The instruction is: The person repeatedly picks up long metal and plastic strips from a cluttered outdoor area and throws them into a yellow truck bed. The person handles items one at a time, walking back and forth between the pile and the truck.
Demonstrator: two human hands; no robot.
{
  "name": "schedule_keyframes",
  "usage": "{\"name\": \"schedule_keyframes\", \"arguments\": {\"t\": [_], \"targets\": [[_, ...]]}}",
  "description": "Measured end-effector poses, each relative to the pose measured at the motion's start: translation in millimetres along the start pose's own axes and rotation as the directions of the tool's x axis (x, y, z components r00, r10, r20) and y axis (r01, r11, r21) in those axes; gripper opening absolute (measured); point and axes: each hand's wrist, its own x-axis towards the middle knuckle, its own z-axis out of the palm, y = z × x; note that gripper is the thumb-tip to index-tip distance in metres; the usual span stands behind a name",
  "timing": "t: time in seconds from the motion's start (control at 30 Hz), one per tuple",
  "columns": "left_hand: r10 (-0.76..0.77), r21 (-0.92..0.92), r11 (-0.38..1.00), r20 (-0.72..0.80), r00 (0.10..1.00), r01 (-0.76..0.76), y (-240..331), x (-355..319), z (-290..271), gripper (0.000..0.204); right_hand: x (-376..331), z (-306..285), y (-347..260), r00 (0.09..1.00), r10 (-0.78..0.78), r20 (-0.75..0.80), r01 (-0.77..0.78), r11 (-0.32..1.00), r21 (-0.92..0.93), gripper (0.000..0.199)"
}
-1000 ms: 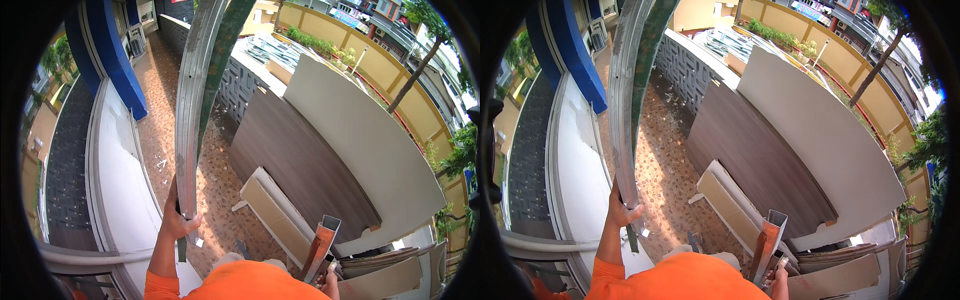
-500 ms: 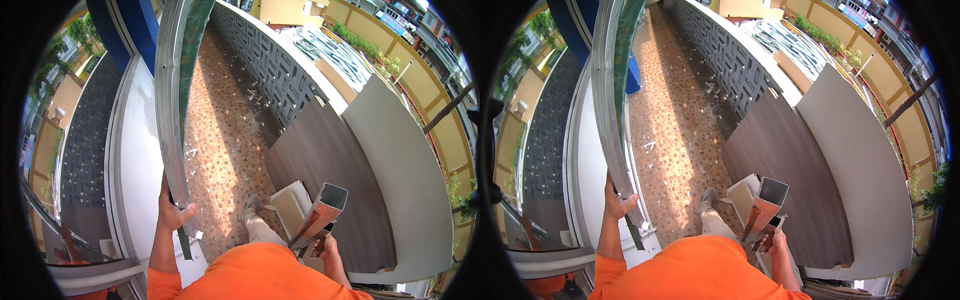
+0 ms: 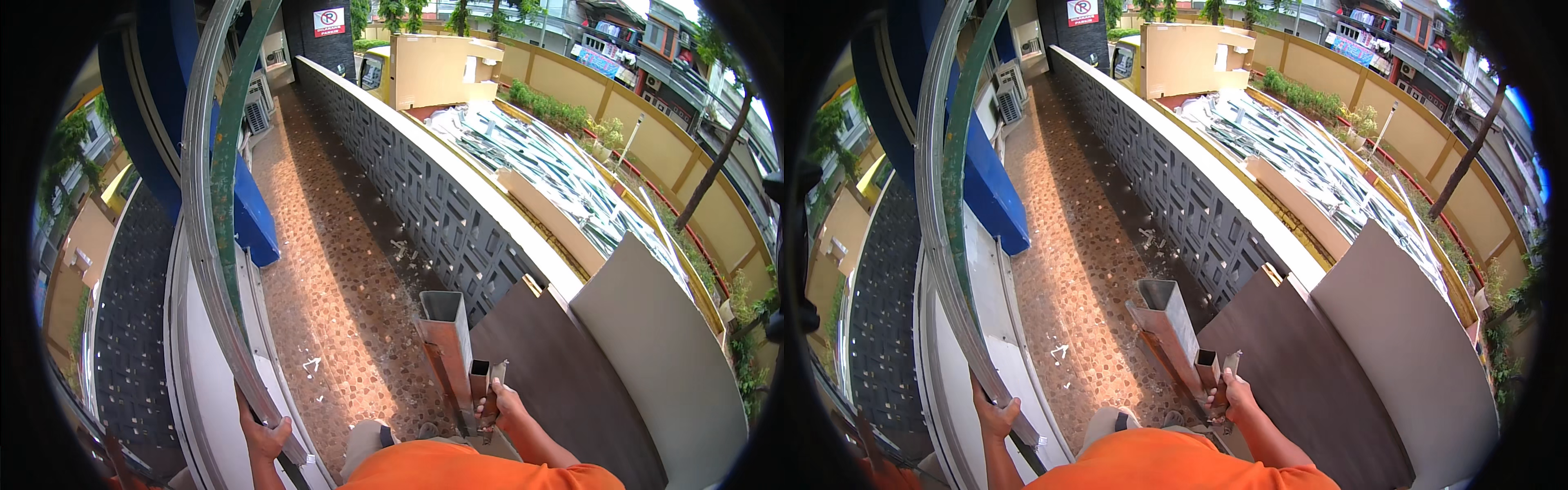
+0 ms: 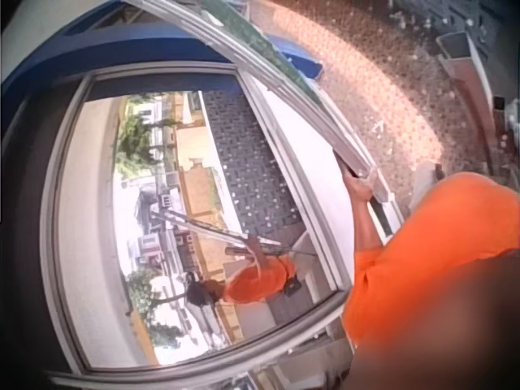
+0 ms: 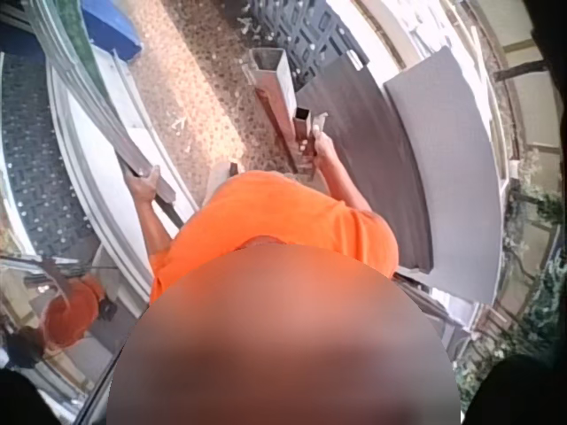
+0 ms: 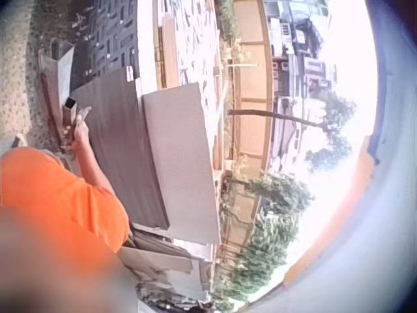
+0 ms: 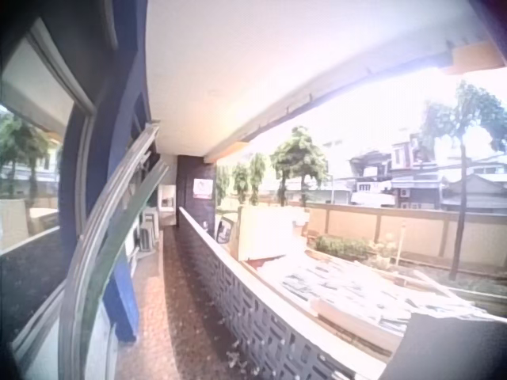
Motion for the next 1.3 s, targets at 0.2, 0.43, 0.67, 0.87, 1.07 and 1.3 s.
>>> {"name": "schedule_keyframes", "arguments": {"t": [0.2, 0.43, 0.67, 0.87, 1.07, 1.3], "targets": [[-0.021, -0.060, 0.998, 0.032, 0.999, 0.023, -76.2, 130.2, 24.1, 0.112, 59.1, 127.7, -81.9, 0.986, -0.140, 0.087, 0.133, 0.988, 0.084, 0.023], [-0.011, -0.154, 0.988, 0.089, 0.996, 0.025, -142.7, 308.9, 59.5, 0.113, 66.7, 271.3, -209.6, 0.910, -0.414, 0.032, 0.394, 0.886, 0.243, 0.017], [0.082, -0.286, 0.958, 0.230, 0.970, -0.014, -155.4, 455.8, 100.1, 0.113, -18.2, 325.0, -365.8, 0.429, -0.901, 0.062, 0.787, 0.406, 0.465, 0.019], [0.167, -0.323, 0.943, 0.249, 0.954, -0.080, -150.8, 547.4, 161.6, 0.110, -68.8, 325.3, -524.9, 0.077, -0.997, 0.006, 0.740, 0.061, 0.670, 0.021], [0.140, -0.293, 0.955, 0.307, 0.942, -0.046, -148.6, 636.2, 239.5, 0.104, -105.1, 282.0, -704.2, -0.036, -0.983, 0.179, 0.676, 0.108, 0.729, 0.026], [0.157, -0.173, 0.979, 0.276, 0.948, -0.112, -107.4, 740.5, 387.1, 0.109, -68.2, 222.3, -873.9, -0.038, -0.993, 0.112, 0.684, 0.056, 0.727, 0.030]]}}
